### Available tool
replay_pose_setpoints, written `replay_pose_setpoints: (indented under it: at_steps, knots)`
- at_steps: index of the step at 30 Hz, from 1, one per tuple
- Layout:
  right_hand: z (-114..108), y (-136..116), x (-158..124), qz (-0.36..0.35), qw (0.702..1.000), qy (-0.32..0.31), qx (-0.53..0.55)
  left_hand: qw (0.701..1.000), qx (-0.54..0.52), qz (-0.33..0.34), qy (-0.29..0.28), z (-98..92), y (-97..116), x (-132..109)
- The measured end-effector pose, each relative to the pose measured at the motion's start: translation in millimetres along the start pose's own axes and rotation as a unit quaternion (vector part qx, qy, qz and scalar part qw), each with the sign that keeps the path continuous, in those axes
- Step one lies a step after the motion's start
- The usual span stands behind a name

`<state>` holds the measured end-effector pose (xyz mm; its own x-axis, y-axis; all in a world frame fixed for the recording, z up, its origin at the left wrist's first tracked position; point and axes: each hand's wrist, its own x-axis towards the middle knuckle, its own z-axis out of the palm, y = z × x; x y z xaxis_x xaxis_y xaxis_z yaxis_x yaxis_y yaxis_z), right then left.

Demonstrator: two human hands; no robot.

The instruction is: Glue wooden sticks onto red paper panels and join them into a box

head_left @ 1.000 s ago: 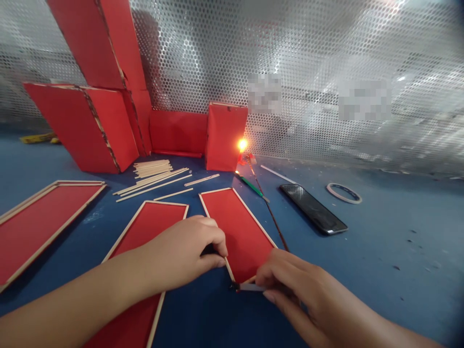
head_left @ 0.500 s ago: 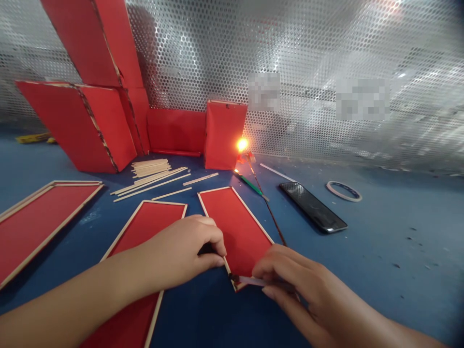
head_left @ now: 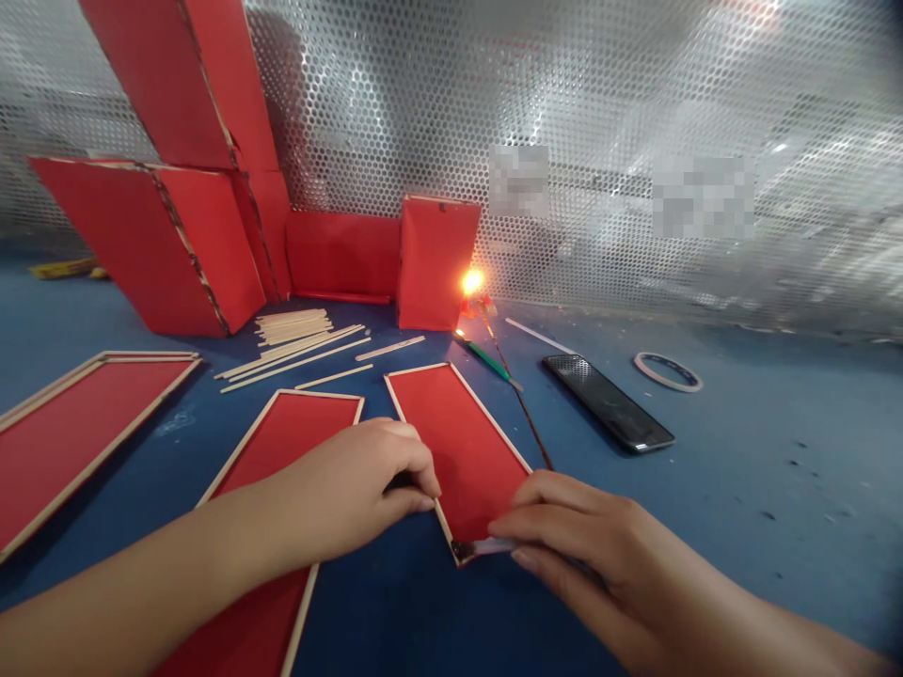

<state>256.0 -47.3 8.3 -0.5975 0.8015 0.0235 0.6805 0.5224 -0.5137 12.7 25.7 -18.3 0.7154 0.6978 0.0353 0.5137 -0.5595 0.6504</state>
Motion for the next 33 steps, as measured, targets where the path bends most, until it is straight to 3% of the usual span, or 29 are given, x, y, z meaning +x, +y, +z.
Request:
replay_pose_setpoints:
  at_steps: [7, 16, 21, 33]
  knots:
    - [1.1, 7.0, -0.3, -0.023, 0.998, 0.051, -0.015, 1.0, 0.003, 0.012, -0.001, -0.1, 0.2, 0.4]
    - [0.9, 10.6, -2.3, -0.066, 0.995, 0.038, -0.063, 1.0, 0.007, 0.001, 0.0, 0.7, 1.2, -0.2]
    - [3.4, 12.8, -3.5, -0.091, 0.989, 0.064, -0.096, 1.0, 0.001, 0.01, 0.004, 1.0, -1.9, 0.1]
    - [1.7, 3.7, -0.3, -0.092, 0.993, 0.064, -0.039, 1.0, 0.003, 0.008, 0.002, 1.0, -1.1, -0.1]
